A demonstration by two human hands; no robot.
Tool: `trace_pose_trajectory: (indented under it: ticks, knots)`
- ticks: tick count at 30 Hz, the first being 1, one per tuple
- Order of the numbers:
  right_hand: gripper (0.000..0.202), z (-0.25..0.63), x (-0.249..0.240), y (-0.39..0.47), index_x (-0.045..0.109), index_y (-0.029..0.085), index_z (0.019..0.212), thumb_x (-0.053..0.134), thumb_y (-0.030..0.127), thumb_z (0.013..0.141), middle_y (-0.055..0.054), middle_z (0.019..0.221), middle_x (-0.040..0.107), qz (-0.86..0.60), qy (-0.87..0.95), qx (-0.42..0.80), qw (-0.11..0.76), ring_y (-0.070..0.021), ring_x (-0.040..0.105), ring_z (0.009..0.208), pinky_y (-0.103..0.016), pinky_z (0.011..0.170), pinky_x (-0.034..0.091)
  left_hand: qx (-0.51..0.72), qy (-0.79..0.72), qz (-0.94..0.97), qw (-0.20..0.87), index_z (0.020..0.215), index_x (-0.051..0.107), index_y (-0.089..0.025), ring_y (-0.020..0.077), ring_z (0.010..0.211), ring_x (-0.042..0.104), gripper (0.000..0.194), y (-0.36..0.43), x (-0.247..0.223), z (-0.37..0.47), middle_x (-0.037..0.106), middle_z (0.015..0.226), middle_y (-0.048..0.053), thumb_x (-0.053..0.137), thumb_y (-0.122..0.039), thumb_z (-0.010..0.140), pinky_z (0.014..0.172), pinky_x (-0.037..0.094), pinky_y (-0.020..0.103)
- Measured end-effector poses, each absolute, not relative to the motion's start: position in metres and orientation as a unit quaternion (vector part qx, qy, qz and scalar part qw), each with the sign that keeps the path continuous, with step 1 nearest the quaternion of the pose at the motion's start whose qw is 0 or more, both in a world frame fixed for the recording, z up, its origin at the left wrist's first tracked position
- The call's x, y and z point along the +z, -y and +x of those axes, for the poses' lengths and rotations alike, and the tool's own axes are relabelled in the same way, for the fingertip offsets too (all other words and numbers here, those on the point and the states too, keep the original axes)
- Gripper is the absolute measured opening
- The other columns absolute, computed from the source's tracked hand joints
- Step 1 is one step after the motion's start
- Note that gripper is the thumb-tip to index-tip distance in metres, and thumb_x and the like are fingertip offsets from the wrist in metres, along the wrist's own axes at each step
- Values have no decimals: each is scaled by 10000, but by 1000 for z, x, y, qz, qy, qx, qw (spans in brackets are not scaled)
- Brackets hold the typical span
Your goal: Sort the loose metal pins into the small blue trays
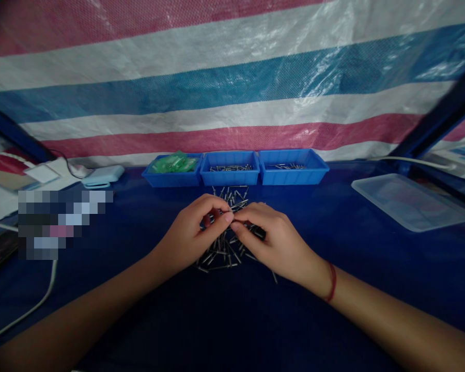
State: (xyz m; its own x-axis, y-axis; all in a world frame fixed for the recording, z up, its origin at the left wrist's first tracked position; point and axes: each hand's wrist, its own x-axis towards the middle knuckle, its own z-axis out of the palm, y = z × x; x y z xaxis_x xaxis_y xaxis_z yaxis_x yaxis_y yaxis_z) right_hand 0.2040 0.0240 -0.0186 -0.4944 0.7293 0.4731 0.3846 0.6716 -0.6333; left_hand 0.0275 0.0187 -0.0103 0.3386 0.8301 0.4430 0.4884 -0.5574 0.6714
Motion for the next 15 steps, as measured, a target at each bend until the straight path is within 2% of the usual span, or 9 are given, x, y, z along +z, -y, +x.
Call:
trace_pose_trajectory:
  ticks: [15]
  knots:
    - [129, 204, -17, -24, 631, 178, 870, 505, 205, 868, -32, 827, 635, -329, 836, 247, 364, -138, 578, 764, -297, 713, 450, 389, -428, 774, 257, 860, 564, -176, 116, 748, 551, 44, -19, -8, 30, 570, 852, 5, 531, -205, 858, 631, 438, 231]
